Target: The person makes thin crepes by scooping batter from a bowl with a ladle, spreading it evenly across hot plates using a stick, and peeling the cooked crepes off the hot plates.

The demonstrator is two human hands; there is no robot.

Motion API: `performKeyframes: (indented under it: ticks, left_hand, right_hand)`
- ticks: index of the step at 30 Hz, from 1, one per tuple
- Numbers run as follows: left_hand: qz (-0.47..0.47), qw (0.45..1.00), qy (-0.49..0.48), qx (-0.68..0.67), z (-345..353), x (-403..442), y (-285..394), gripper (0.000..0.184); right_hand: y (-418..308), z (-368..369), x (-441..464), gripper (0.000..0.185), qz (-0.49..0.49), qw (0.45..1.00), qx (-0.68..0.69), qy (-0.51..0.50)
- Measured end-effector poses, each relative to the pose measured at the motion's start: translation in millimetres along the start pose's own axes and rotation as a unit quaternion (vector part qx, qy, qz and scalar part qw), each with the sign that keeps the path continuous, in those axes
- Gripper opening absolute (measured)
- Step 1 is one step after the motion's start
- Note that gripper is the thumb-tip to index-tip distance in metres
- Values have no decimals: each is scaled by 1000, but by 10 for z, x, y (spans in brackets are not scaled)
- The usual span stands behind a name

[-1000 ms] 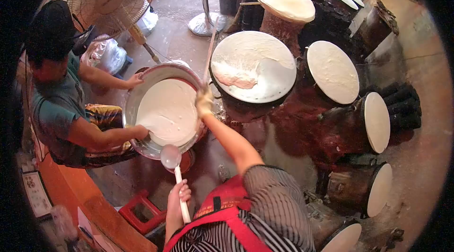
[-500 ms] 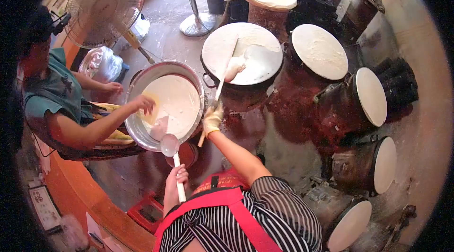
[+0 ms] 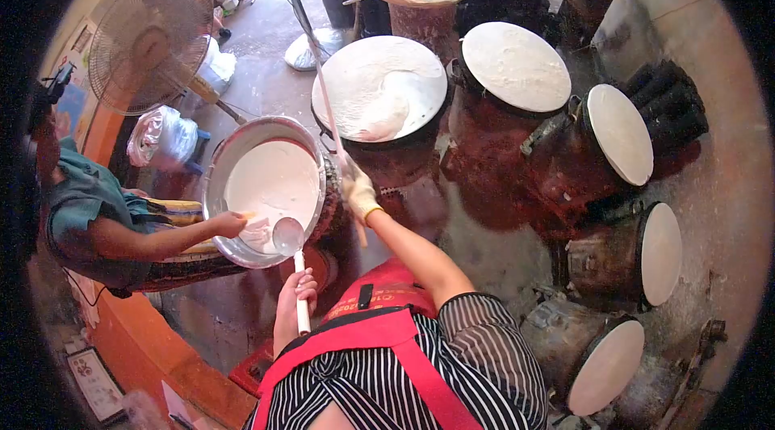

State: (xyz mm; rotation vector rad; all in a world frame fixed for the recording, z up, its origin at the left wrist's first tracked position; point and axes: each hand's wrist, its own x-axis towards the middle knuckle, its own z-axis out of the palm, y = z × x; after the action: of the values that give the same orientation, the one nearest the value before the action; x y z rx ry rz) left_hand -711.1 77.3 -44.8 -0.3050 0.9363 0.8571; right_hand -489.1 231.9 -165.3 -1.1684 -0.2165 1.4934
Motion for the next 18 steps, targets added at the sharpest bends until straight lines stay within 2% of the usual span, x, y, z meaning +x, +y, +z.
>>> performKeyframes:
  ticks: [1,3,6,7,9,11,12,13,15,16,17,18]
  left_hand:
    - [-12,1000,-7,-7,26,30,-20,10]
    - [-27,999,-10,-23,101,122,-65,10]
    - [-12,1000,2,-19,165,226,-203,8]
    - [-18,999,6,-26,205,267,-246,8]
    - [-19,999,8,-26,336,293,-332,8]
    - [-39,998,-8,-43,347,410,-396,7]
    - [-30,999,-15,-23,377,461,-439,7]
    - [-45,998,-12,-33,442,500,-468,6]
    - [-53,997,-16,-45,570,570,-549,7]
    - [-47,998,-16,-34,654,589,-589,7]
    - [-46,998,-14,-32,718,600,-613,7]
    - [-37,999,-15,-25,802,630,-655,7]
  right_hand:
    - [278,-412,286,36,-25,997,-48,-62]
    - [-172,-679,-298,38,-76,994,-75,-6]
    - [-732,-1148,-493,43,4,995,-96,34]
    - [-836,-1250,-462,36,-6,995,-87,45]
    - [-1004,-1301,-227,26,-6,999,-12,41]
    - [-1109,-1017,-190,19,-43,998,33,43]
    - [-1106,-959,-93,18,50,997,47,34]
    - [-1147,-908,-218,23,85,996,-24,1]
    - [-1183,-1187,-394,35,27,966,-192,-172]
    - [-949,-1606,-142,43,37,967,-206,-143]
    - [-1351,-1679,-424,38,57,973,-189,-117]
    - [-1505,-1963,-338,44,68,978,-177,-90]
